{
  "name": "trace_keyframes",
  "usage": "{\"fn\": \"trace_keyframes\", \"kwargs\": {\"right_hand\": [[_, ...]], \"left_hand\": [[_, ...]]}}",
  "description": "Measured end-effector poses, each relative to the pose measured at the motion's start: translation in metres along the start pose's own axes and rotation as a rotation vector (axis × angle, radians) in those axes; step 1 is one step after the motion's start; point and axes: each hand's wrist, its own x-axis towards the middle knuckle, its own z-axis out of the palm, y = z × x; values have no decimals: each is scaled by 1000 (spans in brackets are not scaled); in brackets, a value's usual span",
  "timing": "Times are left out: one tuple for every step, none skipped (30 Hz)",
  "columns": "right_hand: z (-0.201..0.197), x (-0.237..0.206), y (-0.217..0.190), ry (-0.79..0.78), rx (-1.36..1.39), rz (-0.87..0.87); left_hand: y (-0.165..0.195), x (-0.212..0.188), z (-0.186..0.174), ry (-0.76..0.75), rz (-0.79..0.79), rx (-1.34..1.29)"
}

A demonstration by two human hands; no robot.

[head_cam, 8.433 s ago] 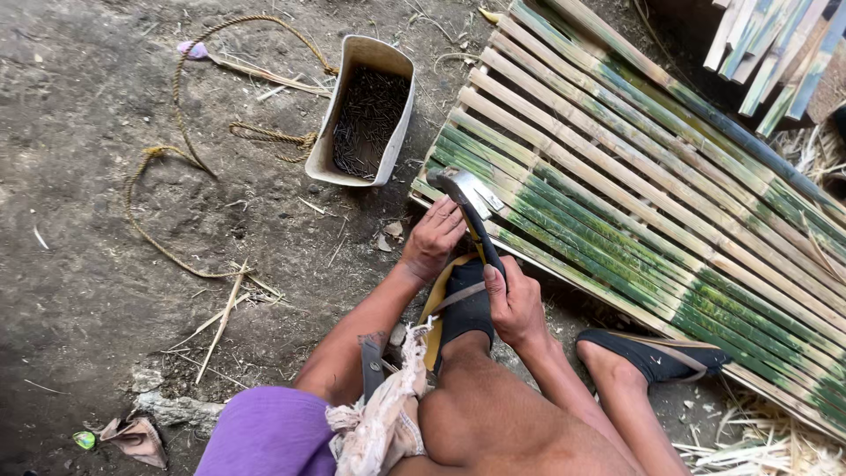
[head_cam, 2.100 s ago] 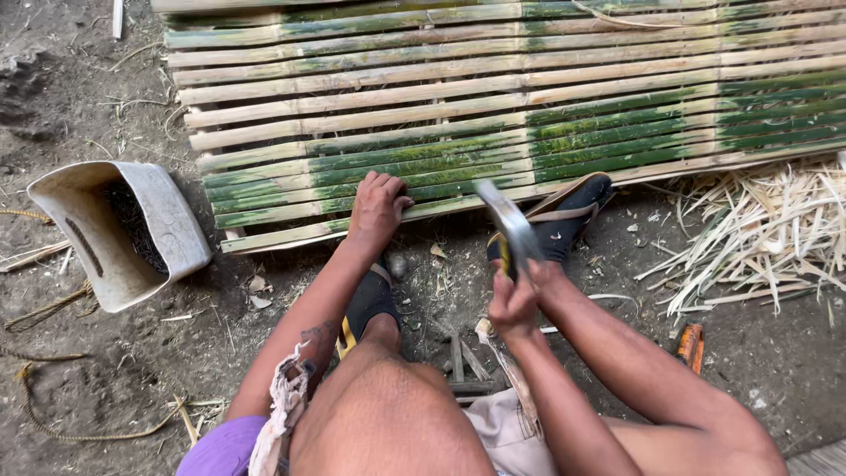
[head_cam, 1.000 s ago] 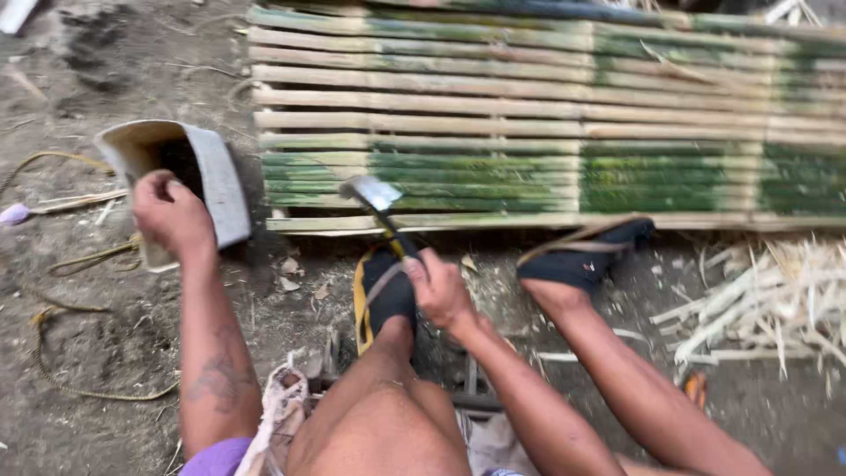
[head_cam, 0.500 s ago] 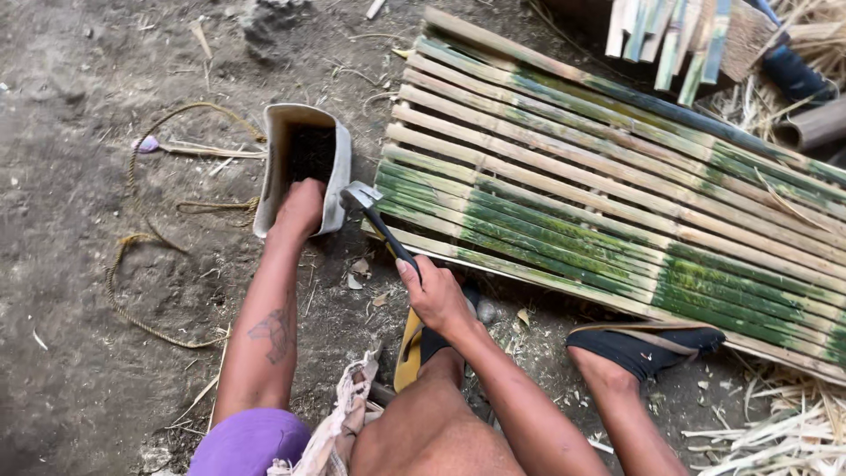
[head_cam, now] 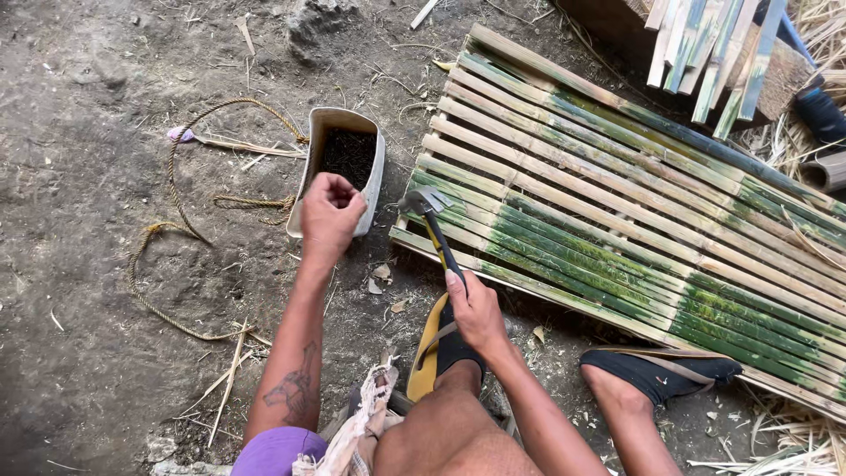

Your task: The person arranges bamboo strips on a frame and secures them with nails using a hammer. They repeatedly pick up nails from a container and hammer them into the bamboo structure.

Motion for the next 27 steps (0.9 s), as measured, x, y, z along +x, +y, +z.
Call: {"fn": "trace_keyframes", "kwargs": {"right_hand": [[0,0,2,1,12,6],[0,-1,4,2,23,14],[0,-1,6,3,34,22],[-1,-1,7,8,30,33],[-1,-1,8,14,26,45],[-3,0,9,22,20,56],[-4,0,10,25,5,47],[-6,1,10,28,-11,39],[-8,2,11,32,-28,35],[-10,2,11,37,-32,41],[-12,2,11,41,-36,48],[-14,2,10,45,-39,57],[-16,2,10,55,-24,55],[-17,1,9,62,-7,49],[-18,0,9,64,12,47],[-19,0,7,47,-11,47],[-19,-1,6,33,-33,46],[-20,-2,5,22,-58,47],[-19,-3,4,21,-59,49],[-19,-3,3,17,-56,47],[-18,-3,2,11,-53,45],[-17,-3,2,1,-57,16],[-16,-3,2,-9,-62,-10],[-14,-2,3,-16,-67,-34],[-13,-2,4,-24,-108,-29],[-11,-1,6,-32,-148,-24],[-9,-1,9,-42,-187,-18]], "left_hand": [[-2,-3,5,1,7,72],[-4,-7,12,1,12,144],[-7,-12,19,0,16,215],[-11,-16,27,-15,7,208],[-15,-20,35,-31,-2,201],[-20,-22,41,-47,-9,192],[-26,-23,47,-94,-76,103],[-31,-23,53,-143,-144,13],[-35,-24,58,-194,-213,-77],[-39,-23,60,-206,-322,-200],[-43,-23,61,-216,-433,-322],[-45,-23,61,-226,-545,-442],[-47,-24,60,-225,-606,-585],[-47,-25,58,-219,-663,-726],[-47,-27,57,-208,-725,-866],[-46,-29,56,-214,-645,-803],[-45,-31,57,-223,-566,-741],[-44,-33,59,-235,-487,-680],[-43,-36,61,-169,-392,-545],[-42,-38,64,-99,-294,-405],[-41,-40,67,-26,-198,-264],[-41,-43,69,53,-73,-144],[-42,-45,70,129,50,-24],[-43,-47,71,201,174,95],[-45,-48,71,233,189,151],[-47,-48,72,265,204,208],[-50,-48,72,297,219,265]]}}
